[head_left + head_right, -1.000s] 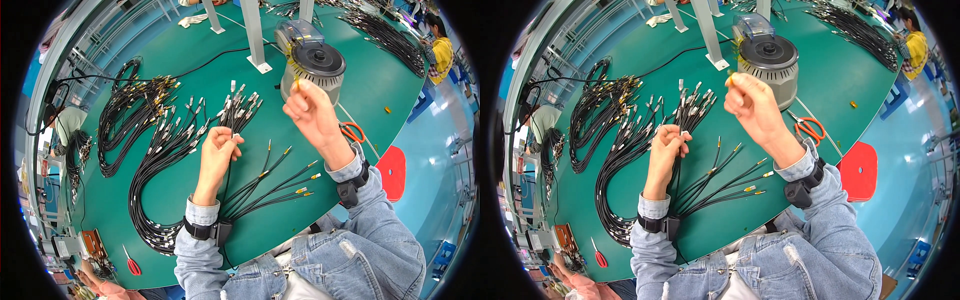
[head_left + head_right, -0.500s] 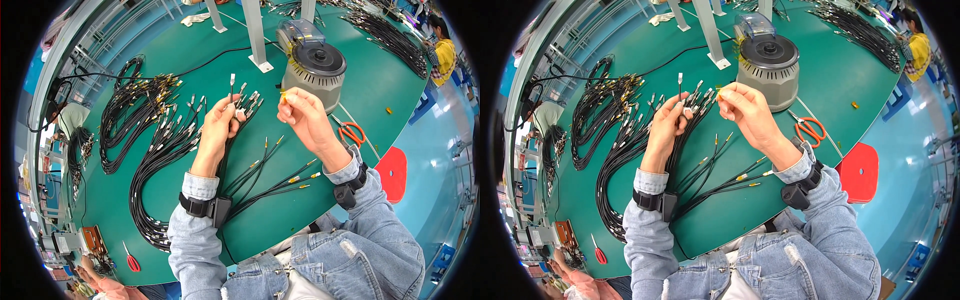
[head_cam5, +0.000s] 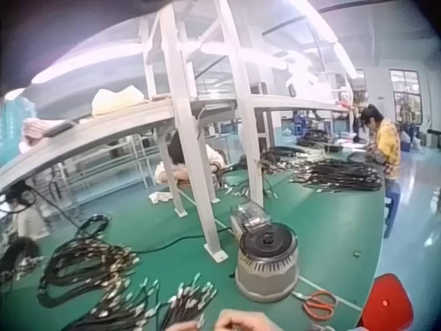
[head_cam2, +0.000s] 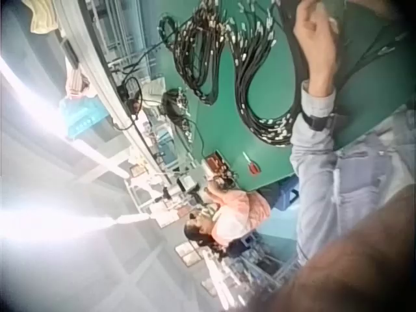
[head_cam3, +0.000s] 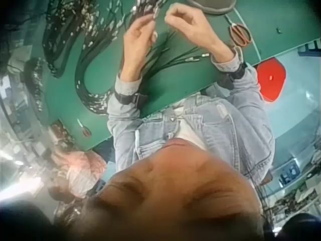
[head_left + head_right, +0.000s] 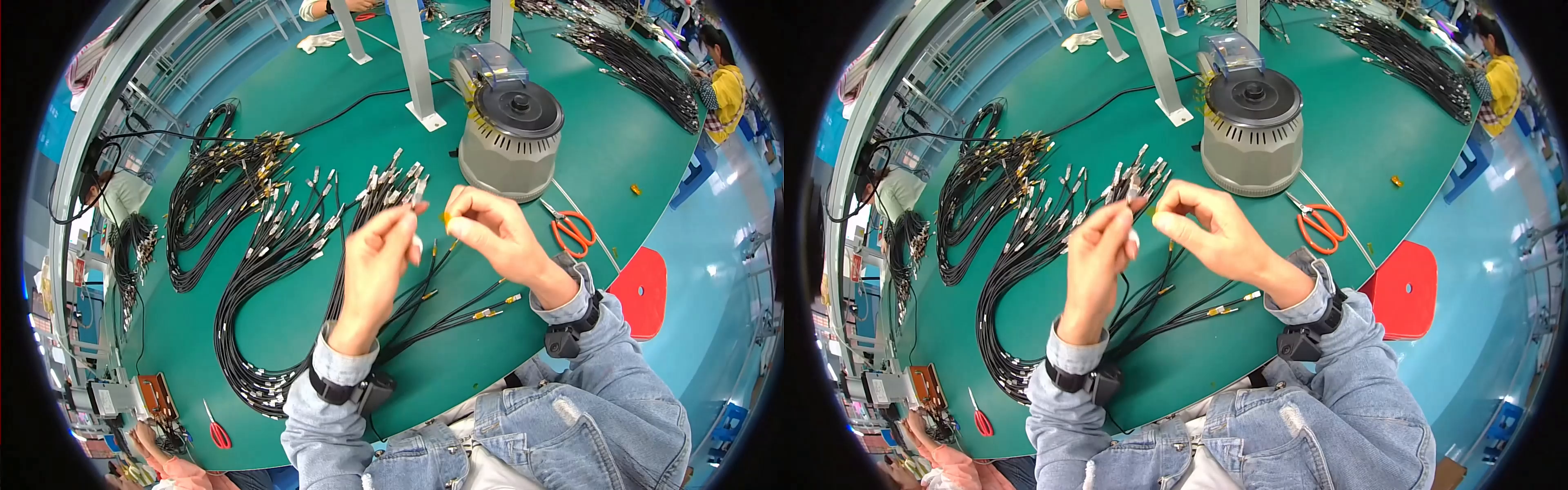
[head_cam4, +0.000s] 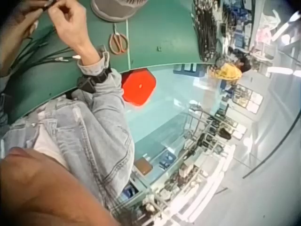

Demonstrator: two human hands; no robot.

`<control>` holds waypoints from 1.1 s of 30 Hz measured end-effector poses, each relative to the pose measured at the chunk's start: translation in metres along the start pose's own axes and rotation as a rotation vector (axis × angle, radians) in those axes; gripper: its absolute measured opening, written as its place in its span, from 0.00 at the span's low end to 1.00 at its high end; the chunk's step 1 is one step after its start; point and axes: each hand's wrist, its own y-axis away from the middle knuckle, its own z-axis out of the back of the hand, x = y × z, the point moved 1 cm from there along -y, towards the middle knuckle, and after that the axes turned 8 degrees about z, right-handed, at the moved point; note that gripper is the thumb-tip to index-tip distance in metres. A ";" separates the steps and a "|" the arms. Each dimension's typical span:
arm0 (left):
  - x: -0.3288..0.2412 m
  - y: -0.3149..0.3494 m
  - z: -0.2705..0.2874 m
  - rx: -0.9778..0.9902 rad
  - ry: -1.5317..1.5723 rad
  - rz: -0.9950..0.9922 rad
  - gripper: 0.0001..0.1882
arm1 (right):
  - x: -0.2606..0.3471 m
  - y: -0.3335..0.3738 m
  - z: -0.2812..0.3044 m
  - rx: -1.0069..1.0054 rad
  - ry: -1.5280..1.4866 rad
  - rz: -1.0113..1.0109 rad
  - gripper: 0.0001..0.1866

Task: The person gathers a bundle of cables, spreads them across the table, and picks up a single cable. They take a piece of tape from a dispenser and wrap it around the connector, repeating this process for additional cables.

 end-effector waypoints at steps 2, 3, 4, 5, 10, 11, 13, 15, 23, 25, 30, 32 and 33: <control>0.011 0.013 0.001 -0.036 0.006 0.011 0.12 | -0.002 0.004 -0.004 0.010 -0.002 -0.013 0.06; 0.017 0.020 0.003 -0.076 0.012 0.026 0.11 | -0.005 0.006 -0.008 0.033 0.015 -0.047 0.06; 0.022 0.026 0.005 -0.116 0.019 0.042 0.11 | -0.009 0.009 -0.012 0.057 0.032 -0.082 0.06; 0.026 0.032 0.007 -0.118 0.013 0.043 0.11 | -0.013 0.011 -0.016 0.081 0.049 -0.117 0.06; 0.036 0.047 0.010 -0.150 0.068 0.074 0.11 | -0.023 0.020 -0.030 0.113 0.037 -0.207 0.05; 0.037 0.048 0.010 -0.156 0.074 0.068 0.11 | -0.024 0.021 -0.032 0.115 0.040 -0.213 0.05; 0.036 0.050 0.011 -0.161 0.082 0.061 0.11 | -0.025 0.022 -0.035 0.117 0.048 -0.226 0.05; 0.035 0.051 0.012 -0.144 0.069 0.055 0.11 | -0.026 0.023 -0.037 0.110 0.059 -0.211 0.05; 0.035 0.052 0.012 -0.120 0.068 0.043 0.11 | -0.023 0.023 -0.037 0.074 0.119 -0.186 0.05; 0.035 0.052 0.011 -0.118 0.066 0.043 0.11 | -0.022 0.022 -0.037 0.079 0.138 -0.183 0.05; 0.034 0.052 0.006 -0.159 0.050 0.021 0.09 | -0.022 0.022 -0.036 0.057 0.136 -0.193 0.06; 0.034 0.053 0.005 -0.169 0.040 0.011 0.09 | -0.022 0.022 -0.036 0.052 0.133 -0.201 0.06; 0.035 0.053 0.005 -0.169 0.039 0.011 0.09 | -0.022 0.022 -0.036 0.050 0.132 -0.205 0.06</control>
